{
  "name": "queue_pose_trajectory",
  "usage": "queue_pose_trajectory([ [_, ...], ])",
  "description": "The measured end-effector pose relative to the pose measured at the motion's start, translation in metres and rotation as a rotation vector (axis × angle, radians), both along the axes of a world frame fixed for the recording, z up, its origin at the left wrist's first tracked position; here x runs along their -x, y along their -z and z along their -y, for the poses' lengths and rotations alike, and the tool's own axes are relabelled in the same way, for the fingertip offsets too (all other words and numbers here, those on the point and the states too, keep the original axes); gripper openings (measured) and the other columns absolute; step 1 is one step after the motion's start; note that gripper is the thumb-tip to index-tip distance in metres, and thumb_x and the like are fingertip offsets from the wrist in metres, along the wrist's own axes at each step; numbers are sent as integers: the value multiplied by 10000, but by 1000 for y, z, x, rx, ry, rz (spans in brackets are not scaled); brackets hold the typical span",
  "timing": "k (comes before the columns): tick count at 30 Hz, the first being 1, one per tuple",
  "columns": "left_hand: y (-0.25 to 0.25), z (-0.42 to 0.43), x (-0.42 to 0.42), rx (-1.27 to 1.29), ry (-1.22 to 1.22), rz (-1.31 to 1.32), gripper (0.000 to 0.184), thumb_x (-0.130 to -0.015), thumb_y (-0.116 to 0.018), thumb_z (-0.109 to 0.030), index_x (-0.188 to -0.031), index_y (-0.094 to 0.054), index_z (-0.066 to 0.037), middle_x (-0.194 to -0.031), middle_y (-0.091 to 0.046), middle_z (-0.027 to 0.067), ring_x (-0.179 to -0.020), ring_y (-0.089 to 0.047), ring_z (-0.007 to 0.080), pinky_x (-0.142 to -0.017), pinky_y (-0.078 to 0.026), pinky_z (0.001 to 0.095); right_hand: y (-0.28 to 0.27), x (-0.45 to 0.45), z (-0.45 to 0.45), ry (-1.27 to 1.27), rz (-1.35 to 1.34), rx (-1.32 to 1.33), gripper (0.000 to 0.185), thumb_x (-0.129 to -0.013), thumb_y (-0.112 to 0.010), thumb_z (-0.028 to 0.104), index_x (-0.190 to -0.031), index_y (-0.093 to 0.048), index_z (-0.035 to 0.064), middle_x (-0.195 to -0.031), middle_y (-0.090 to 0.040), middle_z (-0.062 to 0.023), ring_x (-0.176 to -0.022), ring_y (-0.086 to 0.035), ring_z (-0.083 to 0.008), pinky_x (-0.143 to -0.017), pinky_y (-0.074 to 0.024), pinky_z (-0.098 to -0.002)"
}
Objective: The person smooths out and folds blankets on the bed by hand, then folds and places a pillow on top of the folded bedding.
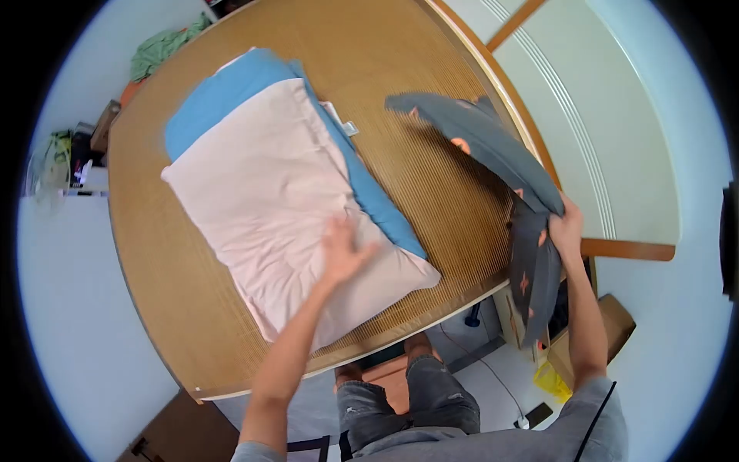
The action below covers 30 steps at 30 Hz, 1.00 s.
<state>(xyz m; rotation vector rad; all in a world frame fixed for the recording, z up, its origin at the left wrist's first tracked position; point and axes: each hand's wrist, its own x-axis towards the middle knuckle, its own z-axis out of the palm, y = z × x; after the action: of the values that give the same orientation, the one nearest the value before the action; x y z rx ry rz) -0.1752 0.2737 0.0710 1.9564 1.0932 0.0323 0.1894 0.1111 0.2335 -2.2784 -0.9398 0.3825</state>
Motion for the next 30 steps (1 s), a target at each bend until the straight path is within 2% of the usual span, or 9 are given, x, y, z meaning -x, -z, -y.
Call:
queue_pose_trajectory([
  [1,-13,16,-17,31,67,165,883,-778,-548,-518,-1388,-142,-25,-1443,-117,193,-1343,-98,303,-1073,-94,426,-11,13,5,-101,214,-58,501,-609,-390,-62,-1080,-555,-25,-715,-611,-168,-591,-610,-199,-603,-476,-302],
  [4,-37,50,-79,776,-313,864,811,-853,-424,-529,-1388,-101,-12,-1447,-126,165,-1339,-120,281,-1067,-160,393,-59,117,7,-30,-155,-82,487,-617,-401,-40,-1075,-565,-35,-693,-575,-132,-661,-568,-128,-621,-458,-284],
  [6,-94,53,-99,1274,-622,1046,780,-865,-358,-569,-1379,-153,-20,-1416,-213,172,-1321,-189,254,-1071,-162,341,-57,180,19,-211,-67,-4,449,-627,-463,-21,-1057,-589,-9,-723,-597,-173,-668,-608,-239,-644,-470,-318],
  [8,-109,50,-83,1413,-789,1162,771,-866,-349,-572,-1376,-163,-25,-1404,-230,167,-1296,-215,251,-1055,-181,342,-64,248,20,-353,63,-73,431,-574,-544,-20,-1001,-591,-54,-804,-616,-212,-723,-620,-312,-677,-482,-343],
  [12,-107,59,23,1311,-930,1232,753,-868,-333,-578,-1369,-183,-36,-1381,-265,157,-1246,-267,246,-1024,-219,344,-80,309,0,-402,-189,-157,472,-539,-573,-42,-1010,-598,-41,-892,-598,-195,-760,-605,-302,-690,-484,-320],
  [16,-97,71,137,1170,-1095,1212,737,-869,-317,-583,-1362,-203,-47,-1357,-299,147,-1196,-318,240,-992,-256,345,-113,374,-53,-693,-219,-173,573,-521,-581,-71,-1063,-633,111,-964,-478,-104,-808,-550,-211,-680,-462,-274],
  [21,-64,46,232,1044,-1206,1215,719,-872,-297,-590,-1353,-228,-60,-1328,-341,135,-1134,-383,232,-953,-303,348,-82,453,-115,-850,-166,-346,474,-632,-549,-15,-1080,-615,126,-957,-449,-82,-790,-518,-244,-640,-471,-323],
  [27,7,-36,282,1097,-1128,1346,701,-874,-272,-599,-1342,-258,-77,-1292,-392,120,-1059,-461,223,-906,-359,351,88,514,-155,-909,-197,-105,420,-668,-538,-22,-1068,-601,88,-1093,-473,-130,-1008,-473,-320,-856,-398,-400],
  [30,41,-13,327,983,-1137,1044,640,-884,-328,-547,-1312,-294,-72,-1233,-448,101,-988,-500,204,-864,-395,337,162,506,-150,-1089,-172,-159,472,-674,-489,-33,-1126,-566,83,-1221,-457,-144,-1169,-393,-302,-964,-309,-399],
])
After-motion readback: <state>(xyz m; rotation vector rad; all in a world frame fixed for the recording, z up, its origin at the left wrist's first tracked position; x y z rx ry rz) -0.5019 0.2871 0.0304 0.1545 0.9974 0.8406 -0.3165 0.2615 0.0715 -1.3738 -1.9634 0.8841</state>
